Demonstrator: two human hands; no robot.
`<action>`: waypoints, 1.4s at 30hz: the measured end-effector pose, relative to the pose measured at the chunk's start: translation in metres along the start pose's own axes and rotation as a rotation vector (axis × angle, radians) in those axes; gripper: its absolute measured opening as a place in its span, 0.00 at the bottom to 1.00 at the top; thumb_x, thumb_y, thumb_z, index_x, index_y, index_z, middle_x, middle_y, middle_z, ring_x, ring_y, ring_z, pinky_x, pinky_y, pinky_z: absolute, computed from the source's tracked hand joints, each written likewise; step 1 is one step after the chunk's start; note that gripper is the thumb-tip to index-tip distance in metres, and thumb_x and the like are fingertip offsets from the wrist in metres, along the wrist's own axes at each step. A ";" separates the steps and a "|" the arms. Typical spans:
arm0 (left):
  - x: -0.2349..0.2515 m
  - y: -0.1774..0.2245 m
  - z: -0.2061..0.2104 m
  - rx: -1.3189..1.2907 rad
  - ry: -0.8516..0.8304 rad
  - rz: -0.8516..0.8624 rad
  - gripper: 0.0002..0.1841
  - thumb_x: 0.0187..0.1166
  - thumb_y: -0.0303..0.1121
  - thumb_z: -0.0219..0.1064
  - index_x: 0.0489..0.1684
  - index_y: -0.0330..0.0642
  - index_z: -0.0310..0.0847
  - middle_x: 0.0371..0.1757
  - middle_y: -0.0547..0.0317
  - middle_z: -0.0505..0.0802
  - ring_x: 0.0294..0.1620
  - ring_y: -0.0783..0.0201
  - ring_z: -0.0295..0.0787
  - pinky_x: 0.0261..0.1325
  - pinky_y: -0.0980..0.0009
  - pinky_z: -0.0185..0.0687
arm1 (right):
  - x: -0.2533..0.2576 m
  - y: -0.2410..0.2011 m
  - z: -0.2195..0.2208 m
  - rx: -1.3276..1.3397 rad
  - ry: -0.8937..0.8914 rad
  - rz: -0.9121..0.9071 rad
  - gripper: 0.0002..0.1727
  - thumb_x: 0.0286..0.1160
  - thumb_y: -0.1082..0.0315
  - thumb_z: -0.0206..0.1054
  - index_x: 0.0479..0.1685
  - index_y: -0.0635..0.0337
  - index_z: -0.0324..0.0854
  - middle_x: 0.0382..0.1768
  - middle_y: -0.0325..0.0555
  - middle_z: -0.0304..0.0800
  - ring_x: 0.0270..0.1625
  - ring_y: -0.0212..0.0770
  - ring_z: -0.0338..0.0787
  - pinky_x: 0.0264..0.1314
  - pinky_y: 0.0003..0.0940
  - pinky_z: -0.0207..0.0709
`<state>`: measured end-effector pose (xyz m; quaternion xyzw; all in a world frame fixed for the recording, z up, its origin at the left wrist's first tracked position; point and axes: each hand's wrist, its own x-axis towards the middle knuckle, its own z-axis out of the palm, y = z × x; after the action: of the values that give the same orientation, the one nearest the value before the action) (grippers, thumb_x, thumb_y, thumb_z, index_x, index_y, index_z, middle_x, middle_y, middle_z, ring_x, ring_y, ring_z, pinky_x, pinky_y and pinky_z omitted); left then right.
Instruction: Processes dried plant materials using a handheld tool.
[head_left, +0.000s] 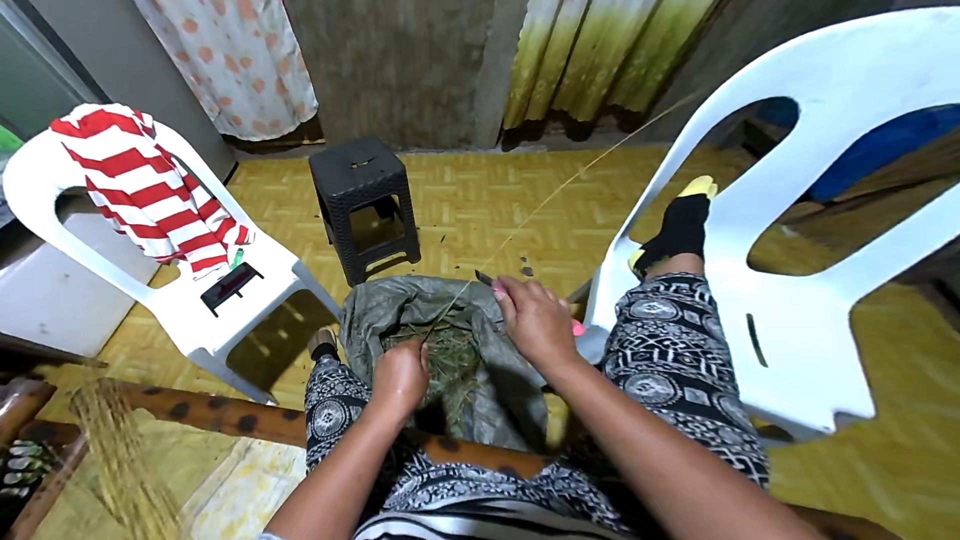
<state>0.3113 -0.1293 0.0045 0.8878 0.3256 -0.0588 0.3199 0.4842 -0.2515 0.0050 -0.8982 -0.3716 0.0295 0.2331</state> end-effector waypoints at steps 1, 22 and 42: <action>0.001 0.000 0.001 -0.014 0.006 0.003 0.22 0.95 0.38 0.47 0.67 0.32 0.83 0.60 0.37 0.92 0.64 0.43 0.90 0.71 0.45 0.78 | -0.004 -0.004 -0.001 0.018 -0.054 -0.011 0.23 0.94 0.58 0.52 0.76 0.61 0.80 0.61 0.67 0.89 0.68 0.69 0.86 0.70 0.70 0.71; 0.004 0.007 0.009 0.071 -0.008 0.019 0.22 0.95 0.39 0.47 0.71 0.33 0.80 0.64 0.39 0.91 0.68 0.44 0.88 0.74 0.45 0.76 | -0.032 -0.029 0.022 -0.155 -0.148 -0.160 0.24 0.93 0.57 0.51 0.75 0.58 0.82 0.58 0.65 0.91 0.63 0.68 0.88 0.67 0.66 0.74; 0.005 -0.001 0.002 -0.285 -0.050 0.003 0.20 0.95 0.38 0.49 0.59 0.33 0.85 0.46 0.49 0.94 0.43 0.59 0.90 0.56 0.58 0.83 | -0.031 -0.019 0.017 0.154 -0.202 -0.060 0.24 0.93 0.55 0.52 0.76 0.55 0.82 0.64 0.58 0.90 0.69 0.62 0.86 0.75 0.64 0.69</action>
<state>0.3153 -0.1276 0.0006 0.8321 0.3214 -0.0334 0.4508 0.4456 -0.2536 -0.0055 -0.8587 -0.4163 0.1410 0.2634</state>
